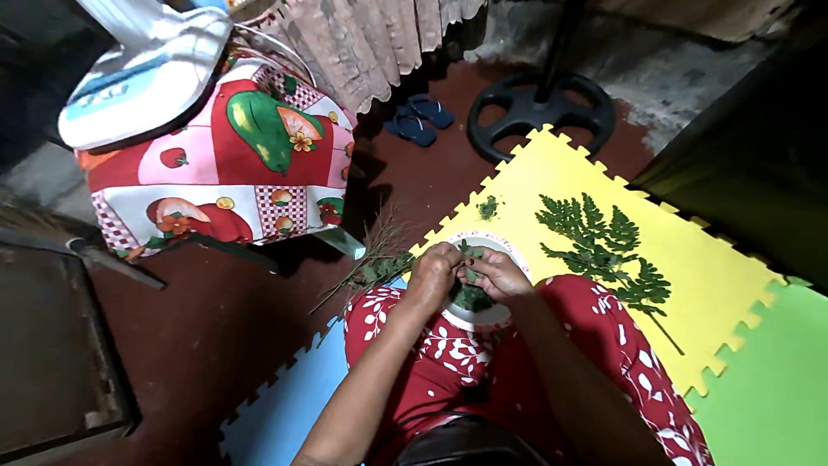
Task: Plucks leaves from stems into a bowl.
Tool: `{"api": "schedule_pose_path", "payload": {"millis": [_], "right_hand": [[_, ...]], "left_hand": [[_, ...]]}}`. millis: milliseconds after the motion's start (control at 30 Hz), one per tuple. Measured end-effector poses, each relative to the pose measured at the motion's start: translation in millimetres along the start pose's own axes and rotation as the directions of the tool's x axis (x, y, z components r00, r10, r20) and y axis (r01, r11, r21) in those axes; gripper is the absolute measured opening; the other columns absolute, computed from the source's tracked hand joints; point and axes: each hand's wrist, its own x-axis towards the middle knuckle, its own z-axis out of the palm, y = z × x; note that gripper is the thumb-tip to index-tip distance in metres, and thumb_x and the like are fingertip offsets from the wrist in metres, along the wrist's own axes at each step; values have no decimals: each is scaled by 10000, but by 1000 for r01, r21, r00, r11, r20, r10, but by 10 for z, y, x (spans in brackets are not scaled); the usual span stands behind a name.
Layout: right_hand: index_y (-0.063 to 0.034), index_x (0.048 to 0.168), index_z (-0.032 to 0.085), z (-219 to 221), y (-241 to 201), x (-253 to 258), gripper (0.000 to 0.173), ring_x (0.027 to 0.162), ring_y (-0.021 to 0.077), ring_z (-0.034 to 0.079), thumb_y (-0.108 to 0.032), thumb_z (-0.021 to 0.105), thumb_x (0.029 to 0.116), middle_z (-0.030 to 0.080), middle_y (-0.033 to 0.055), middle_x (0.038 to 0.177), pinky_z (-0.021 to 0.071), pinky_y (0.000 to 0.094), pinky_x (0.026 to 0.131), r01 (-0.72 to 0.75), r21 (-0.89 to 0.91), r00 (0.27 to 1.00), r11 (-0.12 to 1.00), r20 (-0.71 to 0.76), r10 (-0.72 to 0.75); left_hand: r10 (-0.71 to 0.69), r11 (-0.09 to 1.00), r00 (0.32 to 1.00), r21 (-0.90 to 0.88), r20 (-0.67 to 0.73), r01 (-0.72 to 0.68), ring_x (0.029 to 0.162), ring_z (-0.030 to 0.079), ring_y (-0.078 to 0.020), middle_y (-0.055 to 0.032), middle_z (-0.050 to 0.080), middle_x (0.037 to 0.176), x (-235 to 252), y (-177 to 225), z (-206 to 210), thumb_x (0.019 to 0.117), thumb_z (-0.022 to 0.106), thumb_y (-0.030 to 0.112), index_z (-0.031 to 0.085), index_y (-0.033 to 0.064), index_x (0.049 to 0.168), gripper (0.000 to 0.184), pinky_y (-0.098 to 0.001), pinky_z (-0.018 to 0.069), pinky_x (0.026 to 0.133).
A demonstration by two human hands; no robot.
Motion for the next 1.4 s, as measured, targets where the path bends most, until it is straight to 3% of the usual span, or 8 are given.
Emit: {"api": "schedule_pose_path", "payload": {"millis": [267,500,767,900,1000,1100,1300,1400], "right_hand": [[25,1018,594,-69,-8,62,92,611,50,624,64,512,1008,659,-4,754,556,204,619,150,26,983,988,-113,-146],[-60,980,575,-199,31,134,231,598,15,598,22,368,1041,641,-59,708,530,177,616,198,256,980,946,-37,-195],[-79,932,549,-427,-148,281,226,581,5,578,8,384,1062,609,-66,697,523,155,596,219,329,942,918,-318,-111],[-24,1019,547,-448,-179,330,101,598,36,598,-19,458,1066,622,-20,743,541,178,609,163,265,922,950,-385,-51],[5,1069,560,-453,-169,391,81,618,55,619,-44,495,1063,657,13,787,546,194,609,99,269,913,958,-407,20],[19,1098,570,-471,-151,447,101,644,74,643,-61,523,1056,678,33,811,555,215,621,56,264,902,963,-427,64],[37,1120,558,-421,-92,448,132,697,93,673,-73,507,1066,689,52,855,573,233,658,18,192,930,981,-364,54],[60,1146,564,-378,-15,420,157,698,90,673,-60,507,1062,676,53,859,586,240,673,29,138,954,990,-299,13]], "left_hand": [[-122,992,992,-26,20,122,912,729,-346,-239,732,973,173,90,117,1016,556,53,722,-103,1025,228,-451,564,891],[-267,845,938,-413,223,339,753,619,-44,-51,670,831,441,34,102,1016,546,44,680,-72,969,183,-229,527,764],[-402,661,896,-617,187,426,653,581,-32,-24,613,763,1221,-425,585,1033,549,17,621,-89,1015,129,-220,530,679],[-420,773,880,-419,222,476,756,618,-159,-144,660,894,1618,-650,1023,1062,511,65,643,-103,1086,215,-340,543,768],[-467,859,798,-16,381,511,1112,648,-432,-296,674,1150,1755,-763,1213,1086,475,162,673,-79,1176,324,-596,480,997],[-514,854,743,170,428,492,1145,627,-475,-304,669,1163,1743,-803,1218,1016,596,174,705,-48,1117,267,-661,470,970],[-302,881,887,-252,350,400,968,661,-271,-201,667,1081,1305,-615,608,956,694,53,623,-64,1182,265,-446,542,894],[-114,878,918,-393,380,272,1123,666,-210,-200,683,1232,905,-486,435,982,643,65,597,-73,1337,384,-351,505,1026]]}}
